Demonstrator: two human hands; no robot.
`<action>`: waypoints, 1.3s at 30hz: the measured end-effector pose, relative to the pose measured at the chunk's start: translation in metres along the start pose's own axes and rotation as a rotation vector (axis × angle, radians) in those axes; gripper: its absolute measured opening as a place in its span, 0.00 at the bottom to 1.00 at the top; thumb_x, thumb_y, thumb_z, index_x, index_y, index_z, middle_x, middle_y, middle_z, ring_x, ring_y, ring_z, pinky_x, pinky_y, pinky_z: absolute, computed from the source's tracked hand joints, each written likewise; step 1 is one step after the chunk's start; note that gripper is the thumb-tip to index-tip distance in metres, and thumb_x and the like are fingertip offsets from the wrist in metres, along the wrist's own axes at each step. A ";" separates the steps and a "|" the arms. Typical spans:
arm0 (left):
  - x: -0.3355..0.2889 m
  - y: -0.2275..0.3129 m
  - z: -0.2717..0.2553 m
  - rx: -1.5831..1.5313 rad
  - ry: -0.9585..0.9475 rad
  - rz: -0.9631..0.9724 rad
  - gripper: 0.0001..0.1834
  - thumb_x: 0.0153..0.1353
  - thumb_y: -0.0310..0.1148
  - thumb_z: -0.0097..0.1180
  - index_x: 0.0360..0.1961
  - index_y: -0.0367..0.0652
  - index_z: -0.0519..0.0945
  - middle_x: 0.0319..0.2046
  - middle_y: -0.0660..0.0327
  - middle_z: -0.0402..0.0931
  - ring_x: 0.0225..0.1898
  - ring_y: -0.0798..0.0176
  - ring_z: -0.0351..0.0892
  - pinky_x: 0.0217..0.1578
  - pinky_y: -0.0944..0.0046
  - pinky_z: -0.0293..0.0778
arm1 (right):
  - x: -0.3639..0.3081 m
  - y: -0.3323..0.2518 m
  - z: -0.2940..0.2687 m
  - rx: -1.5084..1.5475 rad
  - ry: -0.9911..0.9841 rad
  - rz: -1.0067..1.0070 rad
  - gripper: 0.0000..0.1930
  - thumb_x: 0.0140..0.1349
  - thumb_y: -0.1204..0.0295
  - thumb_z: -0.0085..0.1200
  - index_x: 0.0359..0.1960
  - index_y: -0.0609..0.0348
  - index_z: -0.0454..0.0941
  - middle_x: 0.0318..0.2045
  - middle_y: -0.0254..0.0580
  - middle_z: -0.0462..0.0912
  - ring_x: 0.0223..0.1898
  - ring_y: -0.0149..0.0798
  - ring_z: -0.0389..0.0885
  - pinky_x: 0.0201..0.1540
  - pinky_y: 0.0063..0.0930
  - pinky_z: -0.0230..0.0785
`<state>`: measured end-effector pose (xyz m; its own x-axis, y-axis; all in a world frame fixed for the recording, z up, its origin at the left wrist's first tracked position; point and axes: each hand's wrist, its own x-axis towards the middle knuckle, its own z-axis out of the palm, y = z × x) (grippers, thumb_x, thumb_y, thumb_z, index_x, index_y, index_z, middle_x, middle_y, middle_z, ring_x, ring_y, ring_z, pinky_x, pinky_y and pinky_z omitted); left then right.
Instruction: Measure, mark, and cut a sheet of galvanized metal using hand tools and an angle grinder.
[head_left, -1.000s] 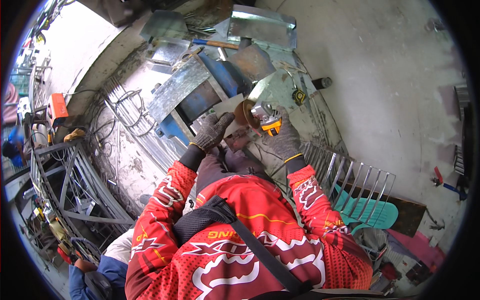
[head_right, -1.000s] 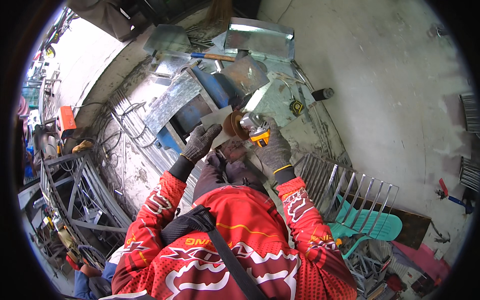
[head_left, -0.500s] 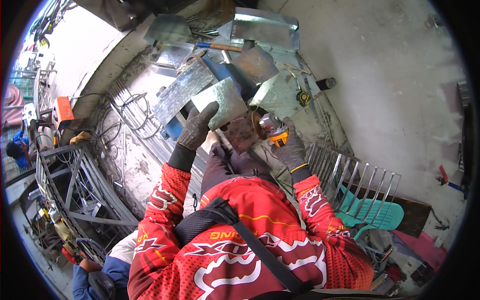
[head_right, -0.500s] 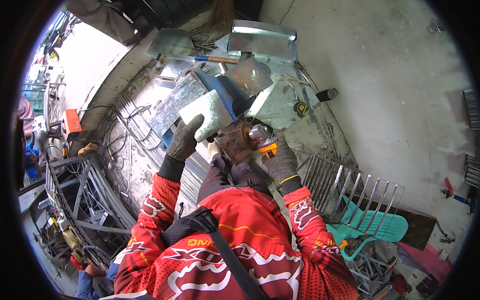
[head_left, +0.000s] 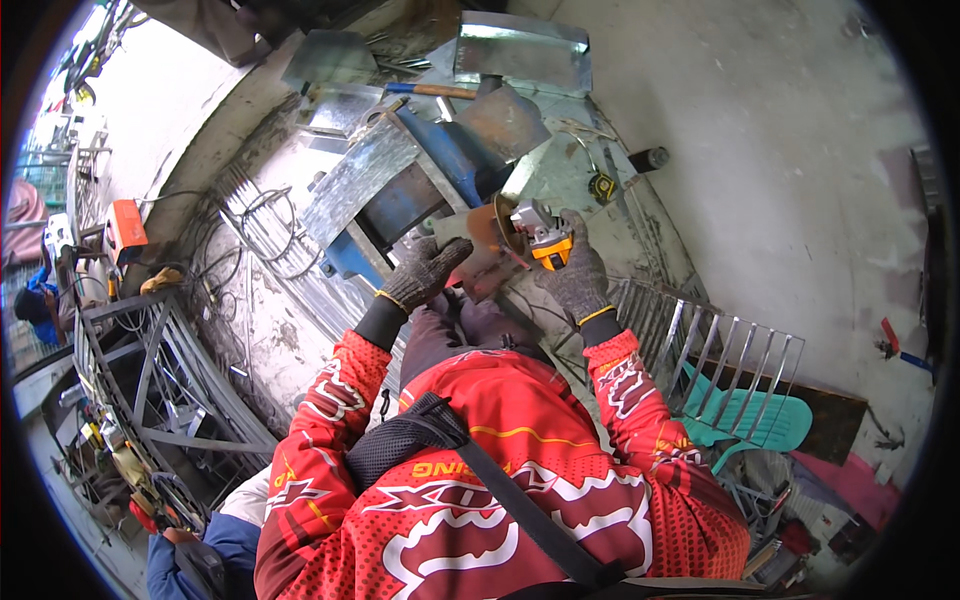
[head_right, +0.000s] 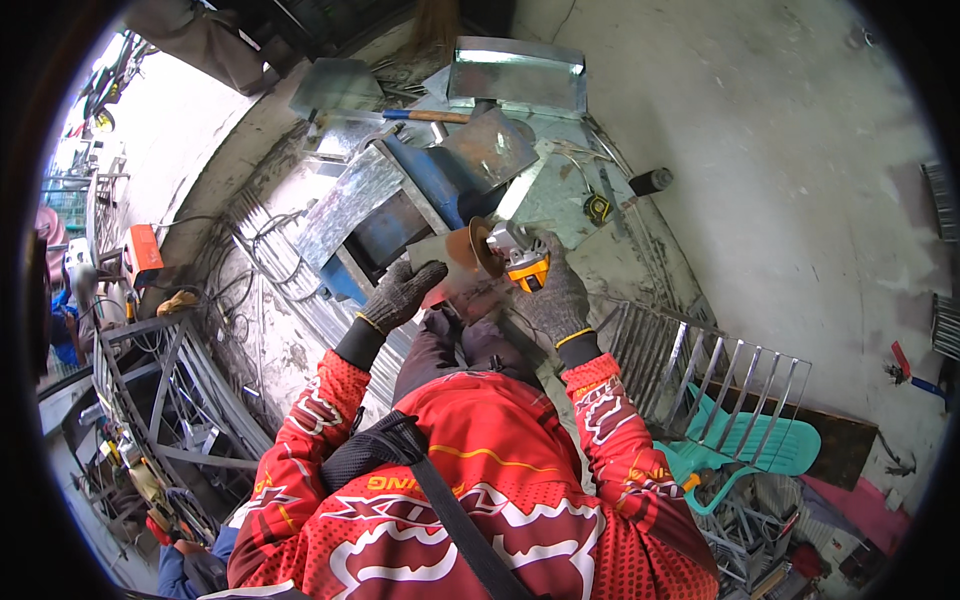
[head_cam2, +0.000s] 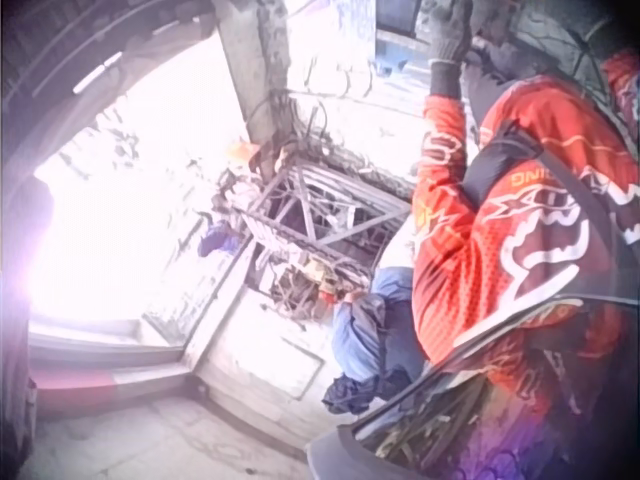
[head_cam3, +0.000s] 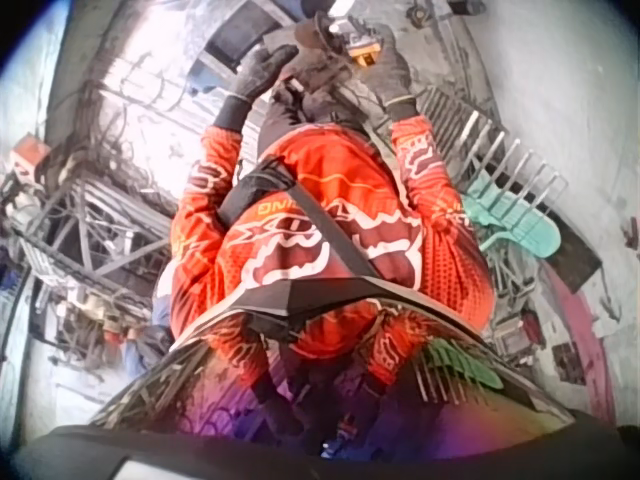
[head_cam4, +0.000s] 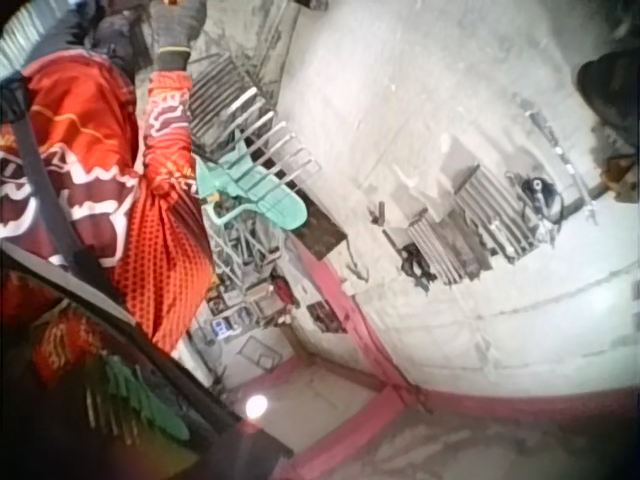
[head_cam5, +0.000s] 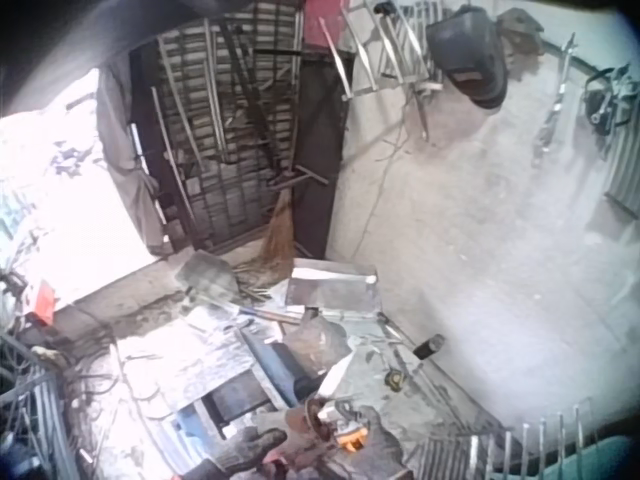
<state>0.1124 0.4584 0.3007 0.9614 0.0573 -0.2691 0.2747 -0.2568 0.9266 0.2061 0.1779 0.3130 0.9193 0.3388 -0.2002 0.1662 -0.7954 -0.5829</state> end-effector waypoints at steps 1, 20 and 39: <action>-0.002 0.009 -0.002 0.018 -0.002 -0.006 0.22 0.73 0.46 0.57 0.48 0.34 0.84 0.36 0.43 0.85 0.38 0.46 0.85 0.40 0.49 0.76 | 0.000 -0.003 -0.001 0.002 -0.002 -0.004 0.52 0.51 0.60 0.76 0.75 0.45 0.54 0.57 0.53 0.83 0.53 0.60 0.85 0.51 0.52 0.78; 0.013 -0.036 -0.049 -0.377 0.137 0.030 0.17 0.74 0.39 0.58 0.53 0.34 0.80 0.40 0.55 0.85 0.37 0.57 0.88 0.39 0.56 0.83 | -0.017 0.022 0.013 0.176 -0.191 0.032 0.53 0.51 0.64 0.76 0.76 0.47 0.52 0.63 0.53 0.77 0.59 0.57 0.82 0.59 0.46 0.77; 0.012 -0.010 0.004 -0.245 0.058 -0.091 0.23 0.73 0.47 0.60 0.45 0.33 0.86 0.33 0.58 0.86 0.35 0.69 0.78 0.40 0.57 0.76 | -0.001 0.009 0.013 0.851 -0.287 0.094 0.56 0.45 0.84 0.76 0.76 0.53 0.53 0.65 0.43 0.74 0.63 0.41 0.75 0.66 0.36 0.71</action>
<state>0.1207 0.4573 0.2872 0.9300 0.1268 -0.3450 0.3487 -0.0075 0.9372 0.2026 0.1767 0.2975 0.7723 0.4945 -0.3986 -0.3302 -0.2236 -0.9171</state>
